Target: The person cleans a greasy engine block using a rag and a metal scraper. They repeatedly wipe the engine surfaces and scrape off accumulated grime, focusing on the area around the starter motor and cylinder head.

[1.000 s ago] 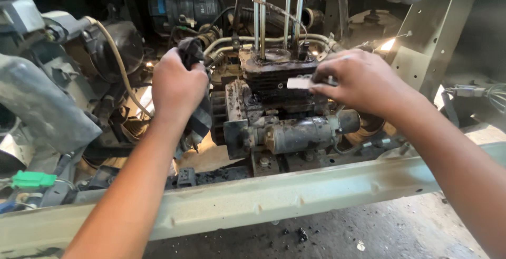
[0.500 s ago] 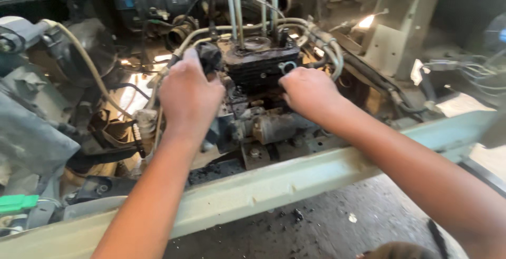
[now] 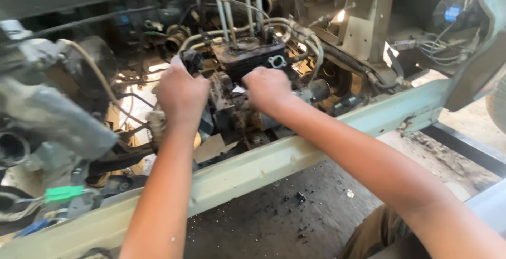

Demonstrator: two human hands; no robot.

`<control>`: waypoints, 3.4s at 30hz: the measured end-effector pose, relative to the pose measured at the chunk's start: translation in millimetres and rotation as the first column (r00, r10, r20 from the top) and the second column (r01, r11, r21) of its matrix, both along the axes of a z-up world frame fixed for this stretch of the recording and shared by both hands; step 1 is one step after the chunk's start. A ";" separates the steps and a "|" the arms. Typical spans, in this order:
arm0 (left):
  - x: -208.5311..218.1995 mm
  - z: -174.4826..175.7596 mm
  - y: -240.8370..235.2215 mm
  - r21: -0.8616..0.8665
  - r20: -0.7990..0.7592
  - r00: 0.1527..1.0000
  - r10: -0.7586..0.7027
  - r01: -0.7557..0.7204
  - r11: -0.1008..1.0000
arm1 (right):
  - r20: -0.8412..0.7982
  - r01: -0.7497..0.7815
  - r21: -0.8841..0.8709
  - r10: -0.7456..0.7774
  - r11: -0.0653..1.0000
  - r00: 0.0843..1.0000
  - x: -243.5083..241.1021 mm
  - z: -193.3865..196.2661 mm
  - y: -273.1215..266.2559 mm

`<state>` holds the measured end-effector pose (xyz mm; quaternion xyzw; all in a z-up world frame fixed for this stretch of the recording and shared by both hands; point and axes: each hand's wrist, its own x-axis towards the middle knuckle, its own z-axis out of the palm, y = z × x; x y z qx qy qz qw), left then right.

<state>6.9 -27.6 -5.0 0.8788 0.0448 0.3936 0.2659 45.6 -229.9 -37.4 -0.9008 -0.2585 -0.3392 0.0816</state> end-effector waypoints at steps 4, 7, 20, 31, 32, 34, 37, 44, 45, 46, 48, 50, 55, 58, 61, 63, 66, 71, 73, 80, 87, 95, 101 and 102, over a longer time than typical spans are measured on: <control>2.8 4.5 8.8 -0.050 -0.012 0.998 0.055 -0.055 0.997 | 0.027 0.125 -0.070 -0.124 0.990 0.992 -0.1 7.3 -5.9; 4.1 9.3 11.8 -0.104 -0.069 0.996 0.064 -0.071 0.992 | -0.005 0.179 -0.151 -0.181 0.972 0.983 -3.5 4.7 1.1; 2.1 15.0 9.9 -0.141 -0.060 0.998 0.011 -0.020 0.990 | -0.051 0.018 -0.126 -0.025 0.992 0.998 -13.1 6.5 10.5; 8.1 10.1 15.0 -0.149 -0.040 0.999 0.005 -0.011 0.989 | -0.104 -0.075 -0.071 0.067 0.995 0.992 0.4 9.3 14.8; 10.0 9.3 15.4 -0.147 -0.034 0.999 0.010 -0.015 0.989 | -0.016 -0.119 -0.081 0.118 0.990 0.993 6.7 4.4 18.7; 12.2 9.0 16.5 -0.143 -0.019 1.000 0.021 -0.023 0.989 | -0.056 0.029 -0.165 -0.039 0.986 0.998 21.2 4.2 36.5; 9.4 11.5 16.6 -0.152 -0.062 0.998 0.032 -0.041 0.988 | -0.050 0.054 -0.111 -0.059 0.992 0.997 13.8 10.1 44.9; 6.2 14.1 15.3 -0.157 -0.130 0.992 0.007 -0.027 0.987 | -0.181 0.142 -0.165 -0.172 0.976 0.968 -17.1 24.9 25.2; 6.0 14.0 15.5 -0.156 -0.130 0.992 0.007 -0.027 0.987 | -0.147 0.109 -0.160 -0.132 0.981 0.980 -16.4 22.2 24.9; 5.9 13.9 15.2 -0.155 -0.130 0.992 0.007 -0.027 0.988 | -0.113 0.074 -0.155 -0.093 0.985 0.989 -15.7 18.3 25.6; 5.8 15.5 16.2 -0.172 -0.139 0.990 0.012 -0.036 0.984 | -0.133 -0.018 -0.055 0.011 0.998 0.991 -11.5 18.6 23.8; 4.6 14.7 15.7 -0.183 -0.155 0.988 0.014 -0.043 0.982 | -0.226 -0.114 0.138 0.144 0.984 0.963 -6.9 25.5 18.8; 4.2 16.6 16.2 -0.159 -0.194 0.981 0.011 -0.043 0.986 | -0.167 -0.002 -0.048 -0.006 0.999 0.986 -2.9 14.2 23.2; 6.0 13.3 16.1 -0.167 -0.144 0.990 0.000 -0.024 0.986 | -0.073 -0.050 -0.060 0.046 0.997 0.996 3.3 5.3 28.2; 5.8 11.1 15.6 -0.161 -0.154 0.988 0.024 -0.049 0.986 | -0.131 -0.006 -0.057 -0.002 0.998 0.991 -0.8 6.6 38.6; 4.7 12.6 16.1 -0.168 -0.163 0.986 0.024 -0.052 0.984 | -0.160 0.033 -0.058 -0.042 0.998 0.986 -6.3 12.5 44.3; 3.2 13.1 15.5 -0.205 -0.159 0.987 -0.001 -0.032 0.978 | -0.118 0.087 -0.094 -0.097 0.992 0.988 -13.8 12.2 44.1; 5.5 14.7 17.7 -0.196 -0.172 0.985 0.007 -0.041 0.980 | -0.015 0.136 -0.277 -0.146 0.951 0.989 -1.2 3.4 50.7; 8.0 14.9 17.1 -0.202 -0.191 0.982 -0.002 -0.037 0.979 | -0.043 0.069 -0.298 -0.086 0.952 0.995 9.5 2.1 63.8; 2.1 18.4 19.0 -0.200 -0.129 0.991 0.035 -0.061 0.978 | -0.066 0.237 -0.339 -0.274 0.910 0.959 33.5 14.9 121.7; -1.6 21.0 20.0 -0.335 0.327 0.935 0.139 -0.023 0.942 | 0.219 -0.051 -0.120 0.077 0.991 0.973 -17.0 55.9 61.4; 24.4 6.6 7.3 -0.536 -0.050 0.843 -0.535 0.429 0.727 | 0.350 -0.278 -0.172 0.323 0.945 0.879 -60.4 44.7 -17.3; 11.7 -0.9 -9.2 -0.447 -0.147 0.667 -0.730 0.614 0.651 | 0.298 -0.387 -0.110 0.402 0.915 0.866 -54.9 31.5 -20.3; 10.8 -0.2 -10.0 -0.500 -0.060 0.659 -0.750 0.630 0.594 | 0.289 -0.395 -0.078 0.400 0.915 0.870 -55.5 30.1 -17.6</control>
